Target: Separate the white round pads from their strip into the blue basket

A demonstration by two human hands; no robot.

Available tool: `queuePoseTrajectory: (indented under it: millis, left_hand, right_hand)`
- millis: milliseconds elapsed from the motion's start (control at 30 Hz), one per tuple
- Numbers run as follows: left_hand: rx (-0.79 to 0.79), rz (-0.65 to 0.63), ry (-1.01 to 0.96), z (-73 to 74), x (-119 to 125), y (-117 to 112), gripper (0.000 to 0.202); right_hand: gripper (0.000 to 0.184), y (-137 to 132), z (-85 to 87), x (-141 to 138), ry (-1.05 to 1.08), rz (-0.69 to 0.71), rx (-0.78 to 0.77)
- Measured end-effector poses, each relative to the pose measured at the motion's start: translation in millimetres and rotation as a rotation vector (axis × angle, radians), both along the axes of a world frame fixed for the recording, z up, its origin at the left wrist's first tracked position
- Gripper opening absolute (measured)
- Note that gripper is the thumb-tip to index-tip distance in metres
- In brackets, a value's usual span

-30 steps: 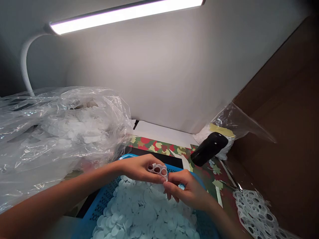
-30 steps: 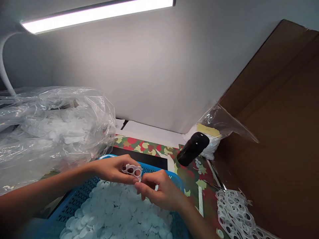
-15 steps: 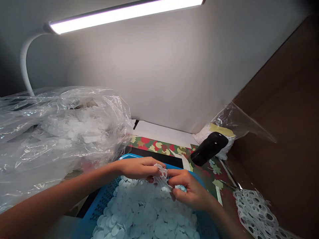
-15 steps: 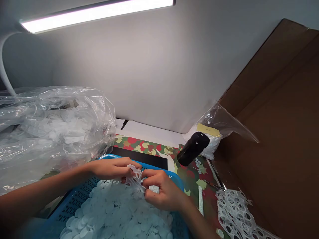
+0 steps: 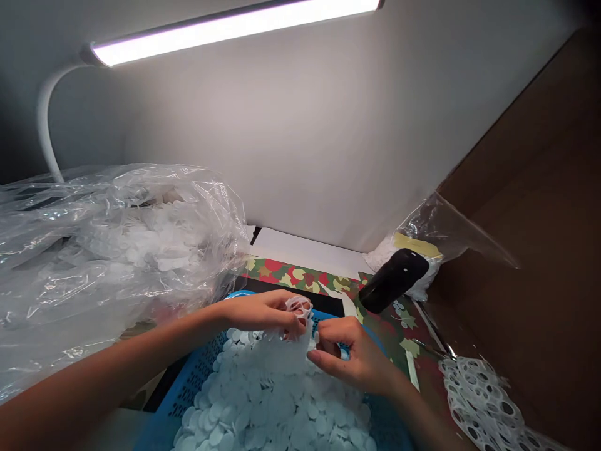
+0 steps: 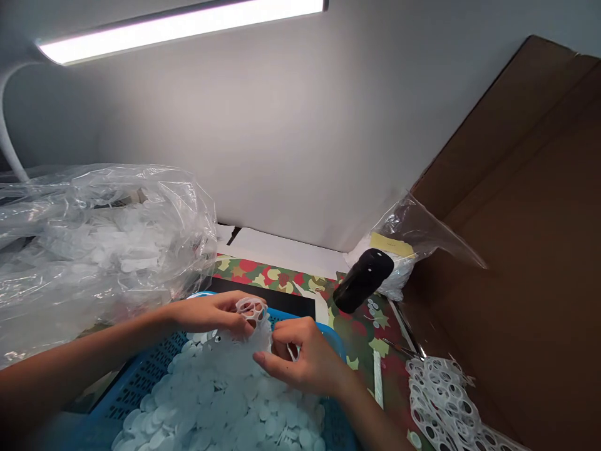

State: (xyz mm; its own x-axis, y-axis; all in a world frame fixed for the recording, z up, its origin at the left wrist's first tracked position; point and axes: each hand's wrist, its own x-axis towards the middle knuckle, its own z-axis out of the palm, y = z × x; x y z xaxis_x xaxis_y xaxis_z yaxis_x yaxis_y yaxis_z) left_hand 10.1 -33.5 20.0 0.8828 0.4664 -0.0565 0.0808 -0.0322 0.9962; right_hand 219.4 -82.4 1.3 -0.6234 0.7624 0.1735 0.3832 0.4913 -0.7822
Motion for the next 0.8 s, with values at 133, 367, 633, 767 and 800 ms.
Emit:
queuePoseTrajectory:
  millis: [133, 367, 633, 767, 800]
  left_hand:
    - [0.056, 0.003, -0.018, 0.0, -0.1, -1.3, 0.019]
    - [0.148, -0.045, -0.010, -4.3, -2.3, -1.9, 0.022]
    - [0.058, -0.145, -0.012, -8.2, 0.0, -1.6, 0.018]
    - [-0.048, -0.131, -0.035, -7.3, -2.3, 1.4, 0.015]
    - [-0.064, -0.125, -0.028, -6.5, -3.4, 2.5, 0.014]
  right_hand:
    - [0.043, -2.1, -2.8, -0.2, -0.021, -0.054, -0.037]
    - [0.032, -2.0, 1.3, -3.1, -0.007, -0.024, -0.061]
    - [0.019, -1.8, 6.3, -3.6, 0.043, 0.144, -0.069]
    - [0.016, -2.3, 4.5, -1.6, 0.105, 0.190, -0.087]
    - [0.015, -2.2, 4.2, -1.0, 0.127, 0.209, -0.101]
